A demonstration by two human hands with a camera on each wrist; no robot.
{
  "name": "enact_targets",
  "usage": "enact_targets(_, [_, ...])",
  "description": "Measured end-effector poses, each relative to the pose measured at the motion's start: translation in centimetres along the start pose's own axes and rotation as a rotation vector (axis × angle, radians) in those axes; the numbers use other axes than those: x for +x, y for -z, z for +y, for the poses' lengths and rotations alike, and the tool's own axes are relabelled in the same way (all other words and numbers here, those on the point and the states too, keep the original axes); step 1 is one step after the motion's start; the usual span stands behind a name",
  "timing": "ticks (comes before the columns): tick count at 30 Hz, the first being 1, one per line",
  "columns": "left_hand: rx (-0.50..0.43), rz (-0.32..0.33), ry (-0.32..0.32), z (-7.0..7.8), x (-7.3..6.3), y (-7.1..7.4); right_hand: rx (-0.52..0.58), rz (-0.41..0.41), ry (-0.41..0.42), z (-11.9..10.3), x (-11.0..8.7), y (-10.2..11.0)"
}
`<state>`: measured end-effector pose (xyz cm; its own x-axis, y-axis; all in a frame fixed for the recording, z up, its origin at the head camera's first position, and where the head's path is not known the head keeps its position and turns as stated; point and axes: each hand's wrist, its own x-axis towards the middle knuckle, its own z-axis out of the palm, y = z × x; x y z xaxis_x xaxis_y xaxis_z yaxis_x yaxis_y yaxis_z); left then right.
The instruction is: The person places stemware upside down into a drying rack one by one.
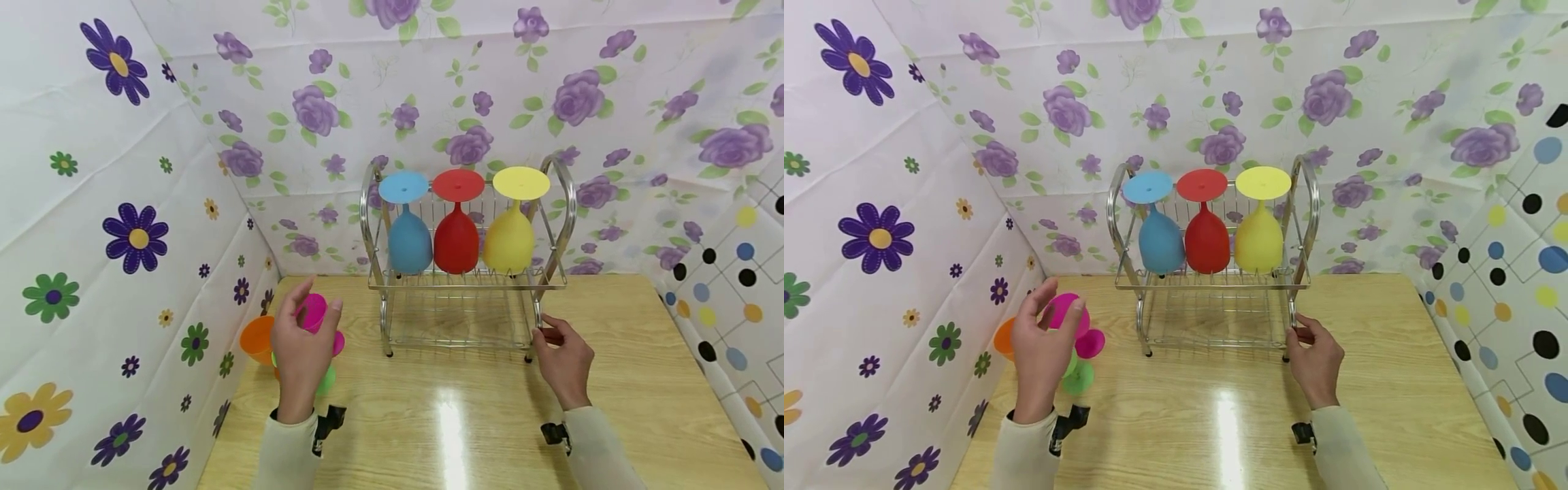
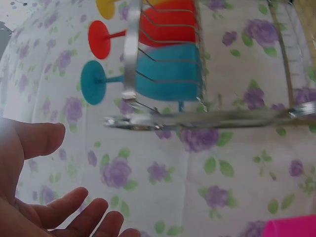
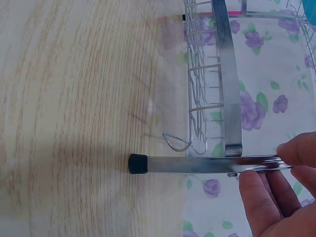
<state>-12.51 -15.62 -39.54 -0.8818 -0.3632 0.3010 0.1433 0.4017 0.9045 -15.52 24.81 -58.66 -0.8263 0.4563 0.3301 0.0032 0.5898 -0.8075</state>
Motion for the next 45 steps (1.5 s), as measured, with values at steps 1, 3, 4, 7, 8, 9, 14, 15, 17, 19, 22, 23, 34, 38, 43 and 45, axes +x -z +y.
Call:
enact_targets(1, [0.006,0.016,0.004,-0.5,-0.2,0.2,0.000,0.003,0.003,0.0,0.0,0.0])
enact_targets(3, [0.023,0.045,0.020,-1.5,-0.6,0.4,0.003,0.006,0.003,0.0,0.0,-0.1])
enact_targets(4, [0.029,0.058,0.033,-2.0,-0.9,0.6,0.005,0.006,0.005,0.0,0.1,-0.1])
enact_targets(7, [0.034,0.089,0.074,-3.5,-1.3,1.0,0.011,0.008,0.010,0.0,0.2,-0.3])
enact_targets(8, [0.039,0.099,0.088,-3.9,-1.5,1.2,0.012,0.008,0.013,0.0,0.2,-0.4])
enact_targets(9, [0.041,0.109,0.100,-4.3,-1.6,1.4,0.013,0.007,0.017,0.0,0.3,-0.4])
enact_targets(14, [0.076,0.160,0.111,-6.5,-2.3,1.9,0.017,0.012,0.024,0.0,0.3,-0.5])
enact_targets(15, [0.090,0.172,0.110,-6.8,-2.5,1.9,0.017,0.012,0.025,-0.1,0.3,-0.5])
enact_targets(17, [0.117,0.194,0.115,-7.7,-2.7,2.0,0.016,0.010,0.024,-0.1,0.3,-0.5])
enact_targets(19, [0.141,0.213,0.139,-8.5,-2.9,2.0,0.016,0.008,0.021,-0.1,0.3,-0.4])
enact_targets(22, [0.153,0.255,0.179,-9.6,-3.1,2.0,0.019,0.000,0.008,-0.1,0.1,-0.3])
enact_targets(23, [0.151,0.275,0.188,-10.0,-3.2,2.0,0.020,-0.003,0.003,0.0,0.1,-0.3])
enact_targets(34, [0.123,0.335,0.199,-12.9,-4.0,1.8,0.017,0.009,0.005,0.0,0.0,-0.1])
enact_targets(38, [0.105,0.307,0.238,-13.9,-4.2,1.5,0.009,0.004,-0.002,0.2,0.0,-0.1])
enact_targets(43, [0.034,0.294,0.250,-15.2,-4.5,0.9,0.004,0.003,-0.001,0.3,-0.1,-0.1])
enact_targets(45, [0.013,0.290,0.247,-15.7,-4.6,0.6,0.006,0.004,0.005,0.4,-0.1,-0.1])
